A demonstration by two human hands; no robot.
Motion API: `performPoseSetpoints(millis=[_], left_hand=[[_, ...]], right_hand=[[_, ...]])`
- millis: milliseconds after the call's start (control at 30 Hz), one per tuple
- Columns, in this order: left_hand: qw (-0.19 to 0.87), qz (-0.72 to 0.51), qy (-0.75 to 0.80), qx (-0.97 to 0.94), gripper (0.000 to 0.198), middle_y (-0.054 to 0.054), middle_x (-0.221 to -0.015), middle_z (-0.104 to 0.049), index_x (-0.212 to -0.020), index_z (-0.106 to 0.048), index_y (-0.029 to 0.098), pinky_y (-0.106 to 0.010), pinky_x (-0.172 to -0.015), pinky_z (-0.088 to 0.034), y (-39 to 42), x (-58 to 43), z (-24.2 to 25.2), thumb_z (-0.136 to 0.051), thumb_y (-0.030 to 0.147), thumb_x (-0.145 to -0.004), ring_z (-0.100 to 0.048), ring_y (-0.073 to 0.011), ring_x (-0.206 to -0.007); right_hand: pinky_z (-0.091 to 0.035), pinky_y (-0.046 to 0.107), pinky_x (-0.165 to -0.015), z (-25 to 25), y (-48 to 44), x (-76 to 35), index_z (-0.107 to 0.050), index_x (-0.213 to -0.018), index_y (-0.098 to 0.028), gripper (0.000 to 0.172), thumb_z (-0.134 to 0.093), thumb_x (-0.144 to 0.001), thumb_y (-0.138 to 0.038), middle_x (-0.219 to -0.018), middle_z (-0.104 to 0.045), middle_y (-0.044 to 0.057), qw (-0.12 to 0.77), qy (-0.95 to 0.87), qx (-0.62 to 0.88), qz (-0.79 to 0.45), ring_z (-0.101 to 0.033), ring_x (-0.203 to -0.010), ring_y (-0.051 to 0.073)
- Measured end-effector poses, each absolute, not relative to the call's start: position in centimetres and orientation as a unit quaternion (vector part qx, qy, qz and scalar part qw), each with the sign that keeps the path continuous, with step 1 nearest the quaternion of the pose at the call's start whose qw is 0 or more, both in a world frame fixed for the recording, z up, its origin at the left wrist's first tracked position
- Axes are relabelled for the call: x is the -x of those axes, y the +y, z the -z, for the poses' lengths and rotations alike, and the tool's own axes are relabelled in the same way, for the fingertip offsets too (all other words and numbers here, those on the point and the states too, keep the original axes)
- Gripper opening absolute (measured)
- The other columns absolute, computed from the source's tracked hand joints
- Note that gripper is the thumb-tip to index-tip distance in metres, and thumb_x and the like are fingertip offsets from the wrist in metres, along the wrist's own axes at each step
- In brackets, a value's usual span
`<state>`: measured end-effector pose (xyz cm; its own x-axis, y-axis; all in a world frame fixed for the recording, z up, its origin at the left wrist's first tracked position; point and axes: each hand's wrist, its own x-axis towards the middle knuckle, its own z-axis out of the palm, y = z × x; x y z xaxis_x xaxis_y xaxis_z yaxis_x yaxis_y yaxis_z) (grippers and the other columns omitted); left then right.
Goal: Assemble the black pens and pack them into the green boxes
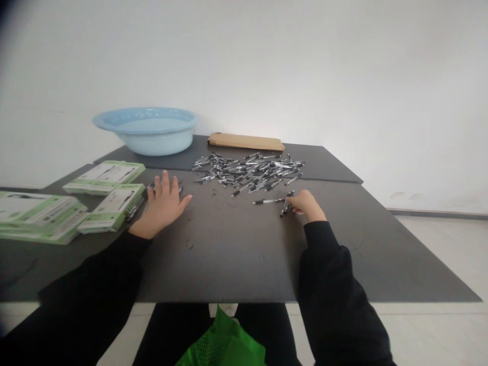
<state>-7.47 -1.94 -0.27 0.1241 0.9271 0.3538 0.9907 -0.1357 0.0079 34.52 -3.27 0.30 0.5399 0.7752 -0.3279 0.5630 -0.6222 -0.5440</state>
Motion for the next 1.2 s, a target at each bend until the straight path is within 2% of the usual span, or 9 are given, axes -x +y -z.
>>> performPoseSetpoints(millis=[167,400,533,633,733,900,1033,1100,1200], left_hand=[[0.109,0.217,-0.538,0.807,0.056,-0.026,-0.157,-0.021,-0.142,-0.046,0.006,-0.056,-0.114,-0.026,-2.9,5.3,-0.7,-0.049,0.029,-0.090,-0.023,-0.0417,-0.144],[-0.023,0.259,-0.425,0.867,0.037,-0.019,-0.147,-0.035,-0.124,-0.060,0.017,-0.056,-0.106,-0.035,-5.9,1.7,-0.3,-0.049,0.020,-0.089,-0.033,-0.0366,-0.136],[-0.153,0.316,-0.385,0.853,0.030,-0.012,-0.134,-0.050,-0.117,-0.061,0.021,-0.052,-0.105,-0.036,-5.6,-0.8,-0.2,-0.052,0.023,-0.088,-0.045,-0.0296,-0.127],[-0.360,0.372,-0.363,0.774,0.027,-0.010,-0.108,-0.064,-0.114,-0.058,0.018,-0.040,-0.094,-0.045,-4.2,-2.9,-0.7,-0.049,0.032,-0.093,-0.060,-0.0214,-0.103],[-0.540,0.349,-0.304,0.703,0.035,-0.005,-0.089,-0.066,-0.118,-0.052,0.015,-0.030,-0.074,-0.048,-3.3,-4.2,-0.8,-0.051,0.040,-0.093,-0.063,-0.0151,-0.076],[-0.593,0.358,-0.274,0.667,0.026,0.008,-0.056,-0.045,-0.100,-0.055,0.015,-0.023,-0.054,-0.040,-3.3,-2.8,-0.3,-0.053,0.039,-0.091,-0.046,-0.0089,-0.047],[-0.603,0.367,-0.307,0.639,0.026,0.009,-0.055,-0.040,-0.109,-0.056,0.014,-0.021,-0.048,-0.032,-2.8,-0.8,0.1,-0.049,0.032,-0.092,-0.038,-0.0071,-0.043],[-0.611,0.371,-0.322,0.621,0.027,0.009,-0.056,-0.039,-0.112,-0.056,0.013,-0.020,-0.046,-0.030,-2.4,-0.3,0.3,-0.049,0.030,-0.092,-0.037,-0.0066,-0.043],[-0.622,0.359,-0.342,0.606,0.027,0.007,-0.061,-0.044,-0.114,-0.055,0.014,-0.019,-0.047,-0.032,-1.7,-0.1,0.6,-0.050,0.026,-0.090,-0.041,-0.0069,-0.046]], right_hand=[[-0.047,0.025,-0.040,0.0,-3.0,-34.0,-0.065,-0.072,-0.007,0.025,-0.075,-0.074,-0.030,-0.047,-0.059,0.007,0.192,-0.393,0.857,-0.272,-0.058,-0.041,0.016],[-0.037,0.024,-0.042,-1.4,-4.2,-35.2,-0.056,-0.053,-0.015,0.030,-0.073,-0.074,-0.029,-0.045,-0.054,0.002,0.225,-0.411,0.822,-0.322,-0.047,-0.039,0.010],[-0.034,0.024,-0.045,-3.3,-5.0,-33.9,-0.055,-0.052,-0.016,0.035,-0.068,-0.076,-0.038,-0.046,-0.051,0.000,0.379,-0.515,0.708,-0.300,-0.041,-0.043,0.009],[-0.039,0.024,-0.053,-4.2,-5.1,-29.5,-0.063,-0.065,-0.015,0.033,-0.065,-0.078,-0.045,-0.060,-0.061,0.003,0.476,-0.564,0.582,-0.340,-0.048,-0.052,0.010],[-0.042,0.026,-0.058,-4.0,-5.1,-23.8,-0.065,-0.070,-0.015,0.037,-0.066,-0.078,-0.051,-0.064,-0.064,0.003,0.466,-0.624,0.502,-0.376,-0.052,-0.057,0.012],[-0.043,0.025,-0.060,-2.3,-4.2,-19.6,-0.066,-0.079,-0.016,0.038,-0.065,-0.079,-0.054,-0.067,-0.065,0.001,0.439,-0.673,0.444,-0.396,-0.054,-0.060,0.012],[-0.046,0.026,-0.064,-1.7,-1.4,-21.9,-0.070,-0.098,-0.016,0.032,-0.061,-0.084,-0.044,-0.080,-0.070,0.004,0.432,-0.675,0.517,-0.301,-0.059,-0.066,0.014],[-0.048,0.027,-0.070,-1.6,0.6,-23.5,-0.073,-0.097,-0.015,0.024,-0.058,-0.085,-0.030,-0.085,-0.071,0.006,0.395,-0.692,0.566,-0.211,-0.061,-0.072,0.016],[-0.048,0.031,-0.082,-1.5,3.7,-25.3,-0.077,-0.094,-0.015,0.024,-0.057,-0.081,-0.014,-0.094,-0.072,0.009,0.303,-0.748,0.585,-0.085,-0.063,-0.083,0.019]])
